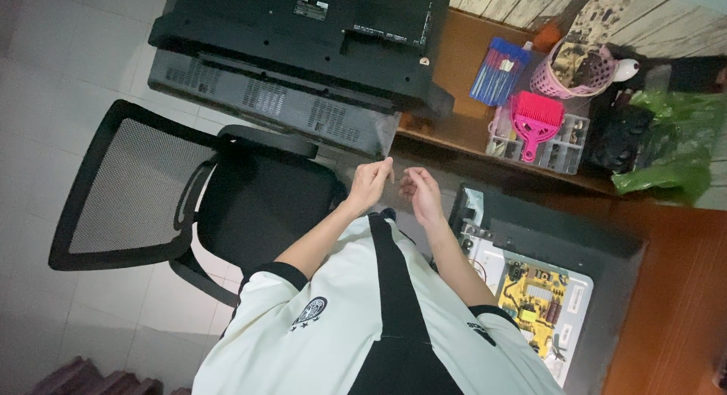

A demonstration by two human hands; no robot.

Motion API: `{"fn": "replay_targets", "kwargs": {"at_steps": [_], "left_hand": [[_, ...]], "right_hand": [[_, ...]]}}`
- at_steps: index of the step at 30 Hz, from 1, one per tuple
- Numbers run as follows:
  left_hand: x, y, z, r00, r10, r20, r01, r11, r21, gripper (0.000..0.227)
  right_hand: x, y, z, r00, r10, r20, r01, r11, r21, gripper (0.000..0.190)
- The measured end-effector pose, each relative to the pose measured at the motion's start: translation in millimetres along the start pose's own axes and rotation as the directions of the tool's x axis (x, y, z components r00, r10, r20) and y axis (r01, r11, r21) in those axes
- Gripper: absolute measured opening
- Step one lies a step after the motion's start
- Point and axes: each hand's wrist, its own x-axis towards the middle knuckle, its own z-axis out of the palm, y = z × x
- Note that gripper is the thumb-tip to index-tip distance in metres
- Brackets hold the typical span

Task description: The person works on the internal circuit boards of a disassembled television, manipulating wires and components with their hands. They then lift the television chassis and reposition it on the work surface.

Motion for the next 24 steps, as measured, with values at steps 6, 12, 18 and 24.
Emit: {"fn": "replay_targets", "kwargs": {"at_steps": [6,12,18,24], "left_hand": [[14,-12,-20,1.0,-0.011,0.008,0.012,0.999,-0.038,0.053],[37,-19,-64,1.0,0.001,-0.003,-0.002,0.998,-0.067,0.049],[54,-54,-111,0.999,-0.021,-0.044,0.019,0.999,-0.046,0.048],[72,-46,-179,0.988,-0.058,-0.144,0.06,0.998,0.011,0.044]], "right_hand": [[21,-3,21,1.0,0.001,0.008,0.0,1.0,-0.03,0.012],[49,0,59,1.0,0.004,-0.022,-0.005,0.998,-0.059,0.013],[77,1,99,1.0,0.009,-0.021,-0.01,0.999,-0.047,0.013],[75,-28,172,0.999,-0.03,0.028,0.031,0.998,-0.05,0.013]]}}
